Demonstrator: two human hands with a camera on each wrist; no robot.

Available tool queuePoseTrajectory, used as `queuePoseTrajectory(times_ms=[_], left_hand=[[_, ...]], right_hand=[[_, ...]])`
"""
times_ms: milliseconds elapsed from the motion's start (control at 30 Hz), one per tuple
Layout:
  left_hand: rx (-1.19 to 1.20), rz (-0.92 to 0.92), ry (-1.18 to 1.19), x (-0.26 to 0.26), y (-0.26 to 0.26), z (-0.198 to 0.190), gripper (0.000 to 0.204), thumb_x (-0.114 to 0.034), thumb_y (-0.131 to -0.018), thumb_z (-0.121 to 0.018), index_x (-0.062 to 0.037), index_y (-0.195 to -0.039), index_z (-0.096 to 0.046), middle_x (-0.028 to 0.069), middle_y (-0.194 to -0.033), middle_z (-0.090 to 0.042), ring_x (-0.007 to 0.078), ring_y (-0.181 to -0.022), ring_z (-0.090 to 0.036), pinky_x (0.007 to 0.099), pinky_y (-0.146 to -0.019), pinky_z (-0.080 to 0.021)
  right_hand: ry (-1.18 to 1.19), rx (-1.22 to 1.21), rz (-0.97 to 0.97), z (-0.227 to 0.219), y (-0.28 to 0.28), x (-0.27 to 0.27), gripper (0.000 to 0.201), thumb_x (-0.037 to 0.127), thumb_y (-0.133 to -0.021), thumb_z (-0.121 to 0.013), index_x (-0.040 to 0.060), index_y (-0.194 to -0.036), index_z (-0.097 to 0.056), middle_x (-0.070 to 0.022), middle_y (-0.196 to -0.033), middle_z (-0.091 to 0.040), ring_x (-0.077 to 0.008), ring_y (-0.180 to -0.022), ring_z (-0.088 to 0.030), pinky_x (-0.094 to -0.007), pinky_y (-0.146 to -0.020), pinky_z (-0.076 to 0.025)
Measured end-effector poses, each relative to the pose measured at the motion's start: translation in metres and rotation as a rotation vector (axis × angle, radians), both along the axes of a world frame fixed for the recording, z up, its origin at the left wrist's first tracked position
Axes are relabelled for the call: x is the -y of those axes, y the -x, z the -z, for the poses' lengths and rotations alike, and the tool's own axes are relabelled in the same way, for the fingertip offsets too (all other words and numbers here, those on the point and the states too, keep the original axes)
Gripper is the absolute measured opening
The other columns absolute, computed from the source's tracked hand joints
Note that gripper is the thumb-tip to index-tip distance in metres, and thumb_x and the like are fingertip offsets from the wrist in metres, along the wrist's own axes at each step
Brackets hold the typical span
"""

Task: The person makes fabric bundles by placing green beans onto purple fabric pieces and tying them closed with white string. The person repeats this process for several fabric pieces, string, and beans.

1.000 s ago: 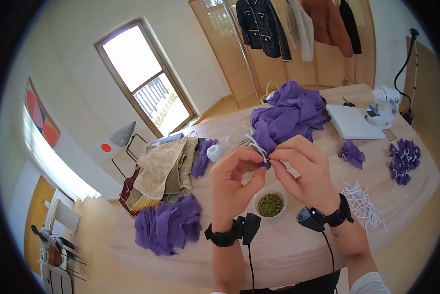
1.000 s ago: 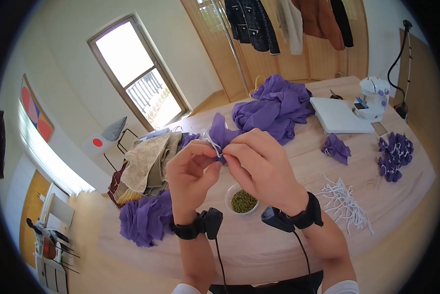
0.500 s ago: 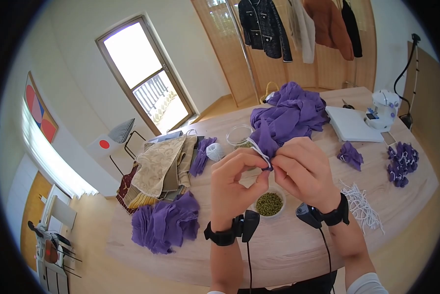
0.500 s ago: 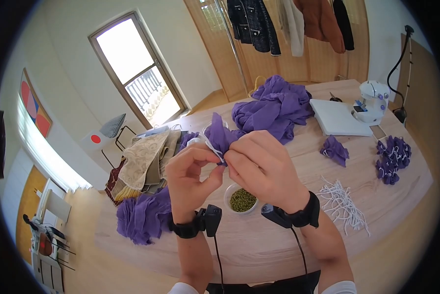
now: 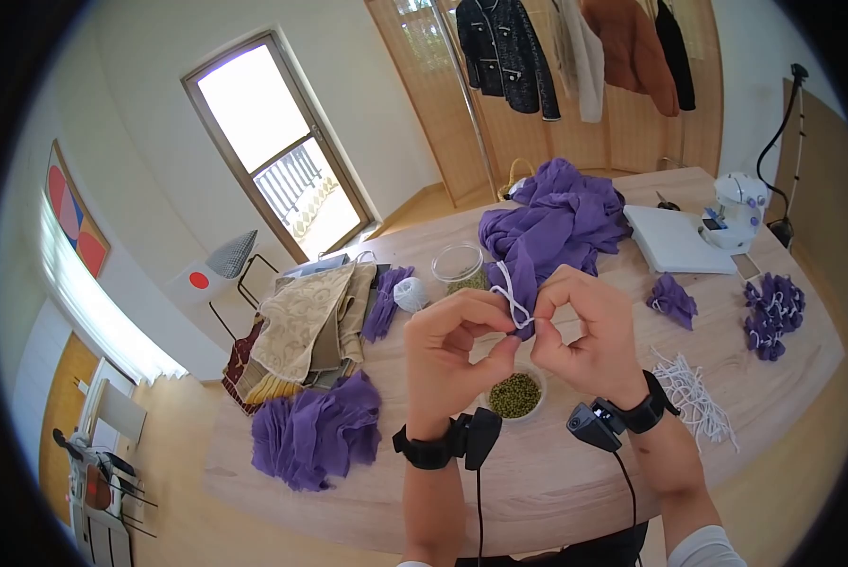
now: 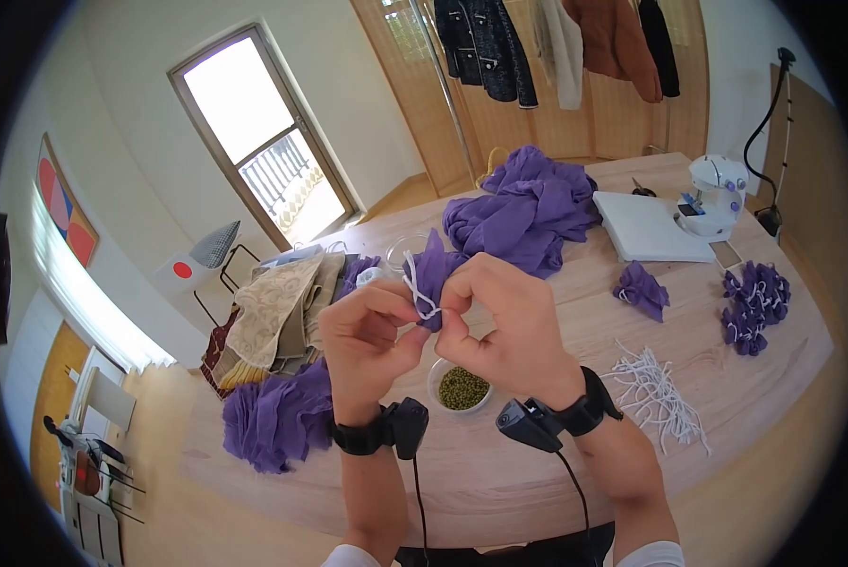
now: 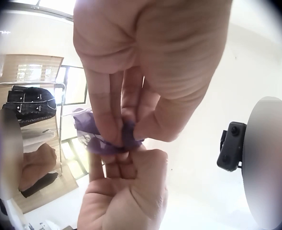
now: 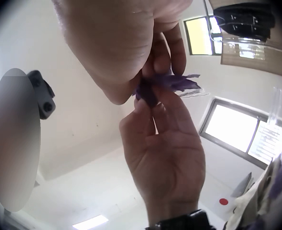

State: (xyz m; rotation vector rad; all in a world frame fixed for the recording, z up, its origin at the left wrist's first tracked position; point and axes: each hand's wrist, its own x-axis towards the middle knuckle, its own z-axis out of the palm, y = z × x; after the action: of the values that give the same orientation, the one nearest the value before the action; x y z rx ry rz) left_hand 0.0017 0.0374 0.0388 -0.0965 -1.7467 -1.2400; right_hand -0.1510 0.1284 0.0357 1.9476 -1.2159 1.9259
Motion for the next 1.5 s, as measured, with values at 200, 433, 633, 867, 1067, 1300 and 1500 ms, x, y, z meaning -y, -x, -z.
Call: queuePoseTrajectory(times_ms=[200, 433, 633, 867, 1067, 1300, 1500], left_hand=[[0.048, -0.02, -0.075, -0.003, 0.003, -0.004, 0.023, 0.01, -0.079, -0.071, 0.0056, -0.101, -0.063, 0.0088, -0.098, -0.064, 0.0141, -0.096, -0.065, 0.0279, -0.086, -0.055], [0.112, 0.021, -0.237, 0.001, 0.009, 0.002, 0.019, 0.006, -0.087, -0.068, 0.0042, -0.104, -0.059, 0.0052, -0.098, -0.064, 0.0127, -0.095, -0.065, 0.0251, -0.085, -0.054], [0.129, -0.044, -0.248, 0.003, 0.013, 0.007, 0.015, 0.008, -0.086, -0.064, 0.0032, -0.098, -0.056, 0.0033, -0.094, -0.062, 0.0108, -0.093, -0.065, 0.0222, -0.079, -0.053], [0.112, -0.056, -0.281, -0.002, 0.015, 0.003, 0.014, 0.009, -0.085, -0.063, 0.0022, -0.096, -0.056, 0.0044, -0.091, -0.063, 0.0122, -0.086, -0.067, 0.0239, -0.074, -0.055], [0.088, -0.162, -0.341, 0.007, 0.001, 0.002, 0.013, 0.011, -0.086, -0.061, 0.0025, -0.094, -0.056, 0.008, -0.09, -0.065, 0.0172, -0.08, -0.071, 0.0271, -0.069, -0.058], [0.064, -0.103, -0.388, 0.004, 0.0, -0.002, 0.014, 0.012, -0.086, -0.061, 0.0028, -0.095, -0.056, 0.0089, -0.092, -0.066, 0.0168, -0.083, -0.07, 0.0271, -0.071, -0.058], [0.075, -0.009, -0.314, -0.005, 0.004, -0.003, 0.015, 0.011, -0.085, -0.063, 0.0032, -0.097, -0.057, 0.0084, -0.096, -0.065, 0.0146, -0.087, -0.067, 0.0275, -0.079, -0.057]], right_hand=[[0.031, -0.023, 0.047, 0.002, 0.002, 0.007, 0.018, -0.006, -0.07, -0.068, 0.0025, -0.082, -0.058, -0.0083, -0.077, -0.059, -0.0227, -0.071, -0.059, -0.0308, -0.062, -0.048], [0.083, -0.116, 0.08, 0.004, 0.006, 0.014, 0.018, -0.006, -0.07, -0.069, 0.0023, -0.082, -0.058, -0.0089, -0.079, -0.059, -0.0259, -0.07, -0.057, -0.0335, -0.061, -0.047], [0.051, -0.103, 0.089, 0.008, 0.006, 0.015, 0.018, -0.005, -0.07, -0.069, 0.0018, -0.081, -0.057, -0.0093, -0.078, -0.058, -0.0261, -0.07, -0.058, -0.0333, -0.061, -0.047], [0.027, -0.07, 0.129, 0.007, 0.006, 0.015, 0.018, -0.005, -0.069, -0.069, 0.0014, -0.079, -0.056, -0.0094, -0.077, -0.057, -0.0252, -0.069, -0.058, -0.0326, -0.061, -0.049], [0.052, -0.07, 0.339, 0.004, 0.028, 0.012, 0.017, -0.007, -0.069, -0.067, 0.002, -0.08, -0.057, -0.009, -0.078, -0.058, -0.0257, -0.071, -0.059, -0.0328, -0.063, -0.049], [0.131, -0.216, 0.114, -0.011, 0.011, -0.001, 0.022, -0.005, -0.069, -0.072, 0.0022, -0.089, -0.064, -0.0086, -0.088, -0.063, -0.0258, -0.074, -0.06, -0.0328, -0.065, -0.049], [0.19, -0.294, 0.173, -0.004, 0.006, 0.008, 0.025, -0.004, -0.066, -0.074, 0.0027, -0.089, -0.065, -0.0066, -0.084, -0.061, -0.0257, -0.072, -0.058, -0.0343, -0.062, -0.046]])
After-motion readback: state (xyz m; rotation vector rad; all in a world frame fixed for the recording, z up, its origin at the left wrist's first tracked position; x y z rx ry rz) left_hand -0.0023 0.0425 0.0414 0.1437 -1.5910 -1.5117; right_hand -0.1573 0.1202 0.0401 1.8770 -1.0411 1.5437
